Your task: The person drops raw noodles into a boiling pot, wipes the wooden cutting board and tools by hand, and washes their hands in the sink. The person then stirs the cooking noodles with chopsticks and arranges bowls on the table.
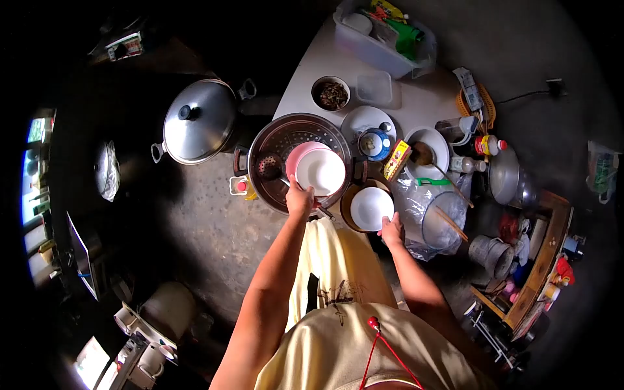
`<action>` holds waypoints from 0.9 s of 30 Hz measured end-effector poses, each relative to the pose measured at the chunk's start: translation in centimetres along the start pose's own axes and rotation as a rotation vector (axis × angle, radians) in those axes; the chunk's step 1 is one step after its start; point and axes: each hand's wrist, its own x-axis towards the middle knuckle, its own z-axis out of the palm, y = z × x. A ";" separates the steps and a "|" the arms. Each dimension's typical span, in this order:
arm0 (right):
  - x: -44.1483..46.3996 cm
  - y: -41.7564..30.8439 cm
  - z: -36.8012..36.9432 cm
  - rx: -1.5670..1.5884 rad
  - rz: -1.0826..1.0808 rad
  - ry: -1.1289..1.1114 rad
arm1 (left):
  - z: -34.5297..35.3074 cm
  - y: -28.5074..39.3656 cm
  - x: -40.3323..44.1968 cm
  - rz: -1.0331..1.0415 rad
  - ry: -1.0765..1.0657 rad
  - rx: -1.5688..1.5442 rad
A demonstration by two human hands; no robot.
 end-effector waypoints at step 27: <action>-12.1 -7.6 0.8 0.830 -0.365 -0.902 | -9.6 -2.1 -13.3 0.058 -0.209 -0.233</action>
